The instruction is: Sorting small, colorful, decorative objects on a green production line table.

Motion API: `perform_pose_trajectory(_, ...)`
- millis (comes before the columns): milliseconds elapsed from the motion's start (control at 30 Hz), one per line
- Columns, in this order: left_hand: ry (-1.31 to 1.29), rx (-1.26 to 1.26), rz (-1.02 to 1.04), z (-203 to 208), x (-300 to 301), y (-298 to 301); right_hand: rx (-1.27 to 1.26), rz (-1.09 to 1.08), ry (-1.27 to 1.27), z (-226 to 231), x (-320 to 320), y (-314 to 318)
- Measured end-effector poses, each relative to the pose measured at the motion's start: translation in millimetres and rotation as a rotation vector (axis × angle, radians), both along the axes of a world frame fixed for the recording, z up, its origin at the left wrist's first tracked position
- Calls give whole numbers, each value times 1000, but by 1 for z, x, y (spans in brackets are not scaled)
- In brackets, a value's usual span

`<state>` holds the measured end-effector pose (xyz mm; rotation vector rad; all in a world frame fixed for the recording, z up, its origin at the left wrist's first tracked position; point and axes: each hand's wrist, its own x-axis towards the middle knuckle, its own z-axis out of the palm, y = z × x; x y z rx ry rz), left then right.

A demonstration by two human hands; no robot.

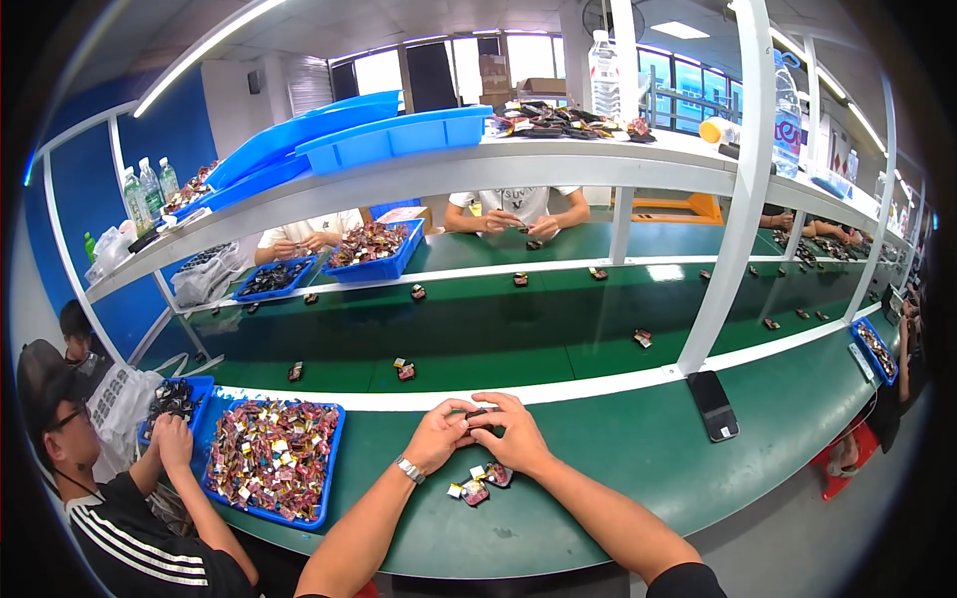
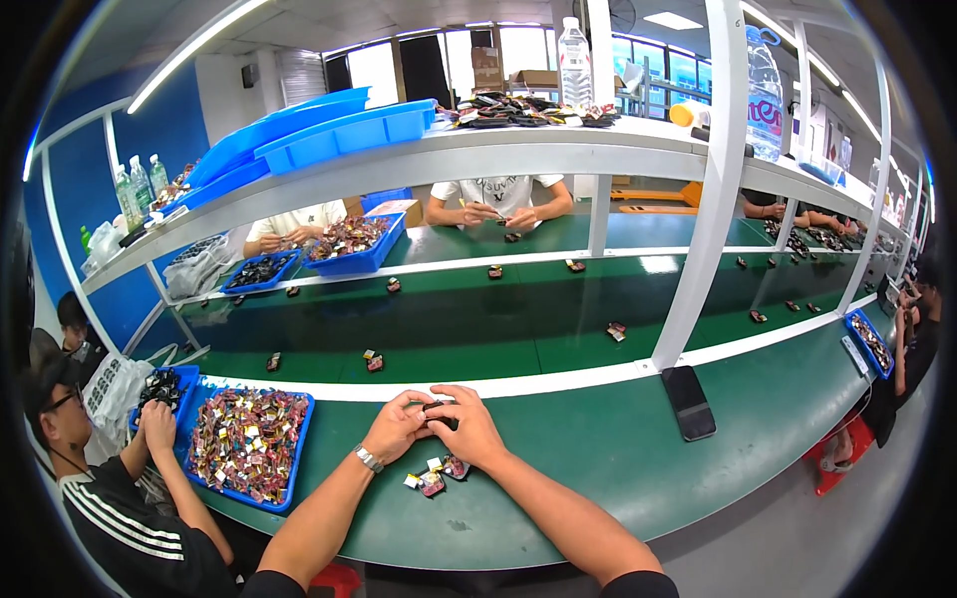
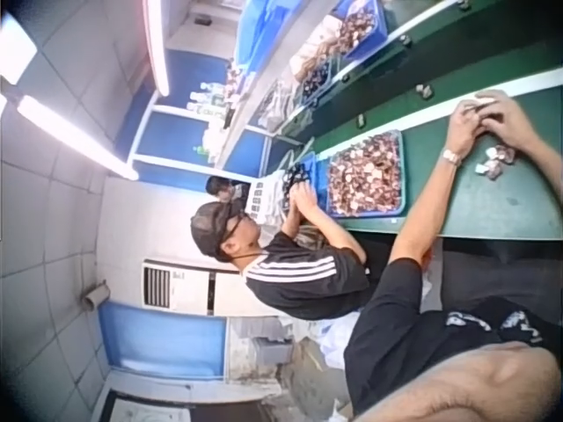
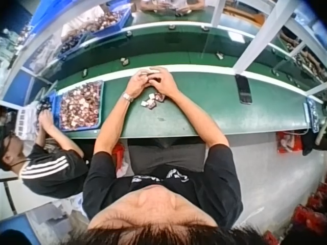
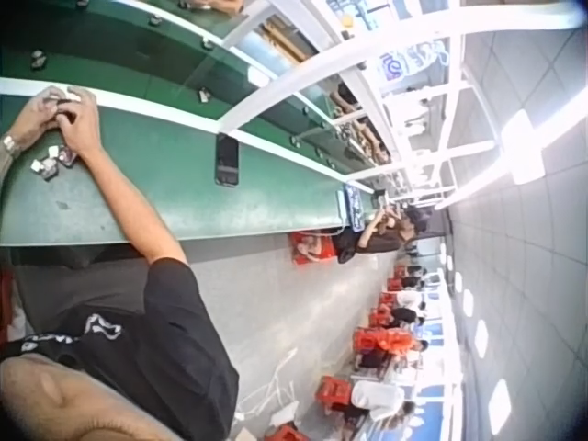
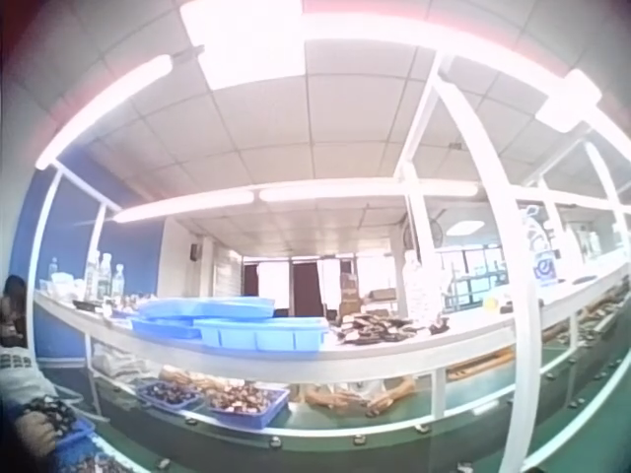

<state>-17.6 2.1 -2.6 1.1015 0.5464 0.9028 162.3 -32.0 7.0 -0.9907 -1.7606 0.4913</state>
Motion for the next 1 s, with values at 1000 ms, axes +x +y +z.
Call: perform_pose_trajectory(1000,-8,-31,39,3,6,-2,318,-190,-126,12,-1,-4)
